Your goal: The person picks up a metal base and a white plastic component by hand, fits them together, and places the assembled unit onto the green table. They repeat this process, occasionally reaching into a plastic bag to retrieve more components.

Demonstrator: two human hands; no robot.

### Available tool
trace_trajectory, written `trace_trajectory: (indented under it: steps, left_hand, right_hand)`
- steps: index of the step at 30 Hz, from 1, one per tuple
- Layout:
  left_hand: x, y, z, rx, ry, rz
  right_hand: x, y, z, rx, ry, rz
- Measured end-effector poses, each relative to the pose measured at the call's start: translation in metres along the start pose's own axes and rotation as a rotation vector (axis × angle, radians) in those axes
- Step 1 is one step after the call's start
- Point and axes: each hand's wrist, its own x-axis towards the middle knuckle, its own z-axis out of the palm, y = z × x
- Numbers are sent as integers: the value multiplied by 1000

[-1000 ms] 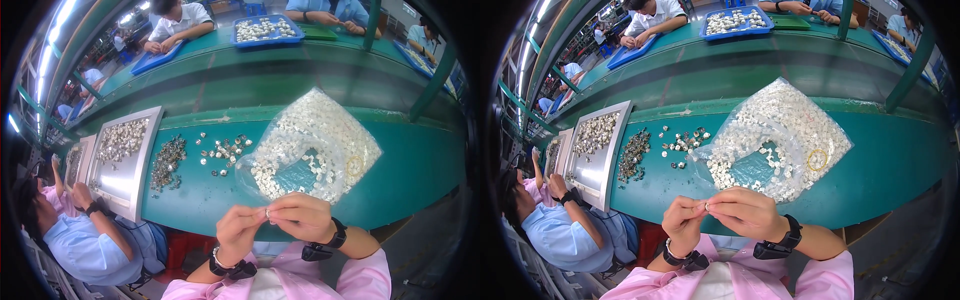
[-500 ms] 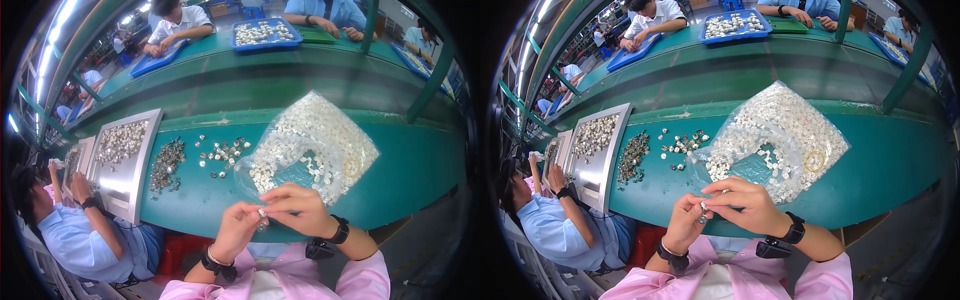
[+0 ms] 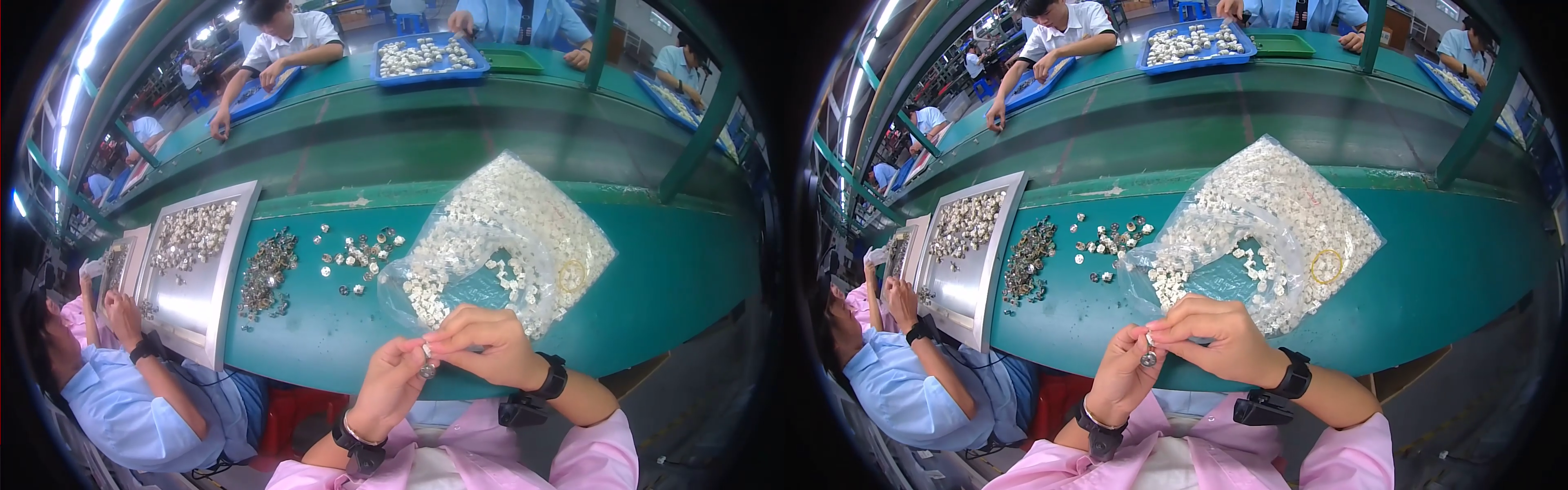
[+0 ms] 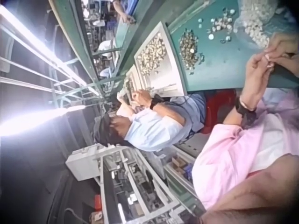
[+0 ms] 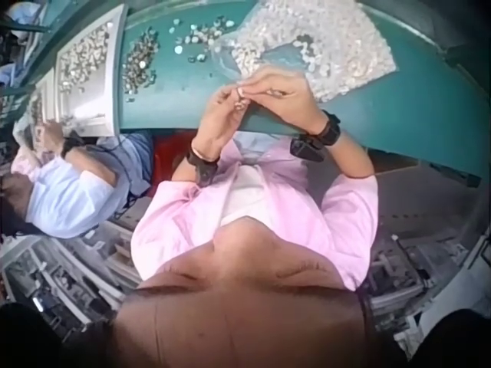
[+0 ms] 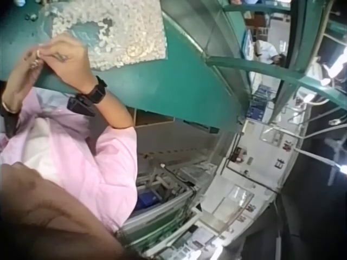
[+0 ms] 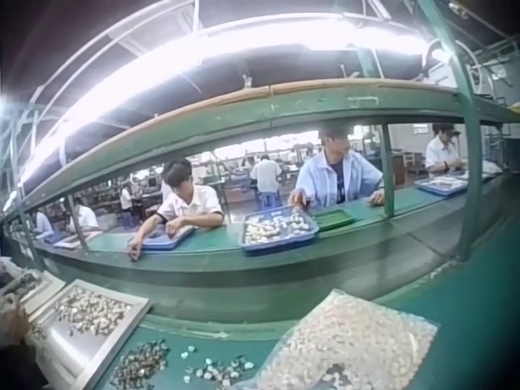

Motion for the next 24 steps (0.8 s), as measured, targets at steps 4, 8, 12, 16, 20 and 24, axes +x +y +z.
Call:
trace_trajectory:
  steps: [4, 8, 12, 16, 20, 24]
  left_hand:
    - [2, 0, -1, 6, 34, 1]
    - [5, 0, -7, -175, -19, -85]
    - [5, -1, -6, -490, -50, -242]
    - [5, -2, -6, -652, -34, -308]
    - [3, -2, -2, -623, 2, -316]
    - [1, 2, 3, -505, 41, -256]
  right_hand:
    - [-1, 4, 0, -37, 5, -31]
    - [4, 2, -2, 7, -17, 15]
    - [4, 1, 2, 84, 17, 106]
    - [3, -1, -1, 142, -23, 195]
    - [0, 0, 0, 120, -13, 176]
    - [2, -5, 2, 104, -9, 185]
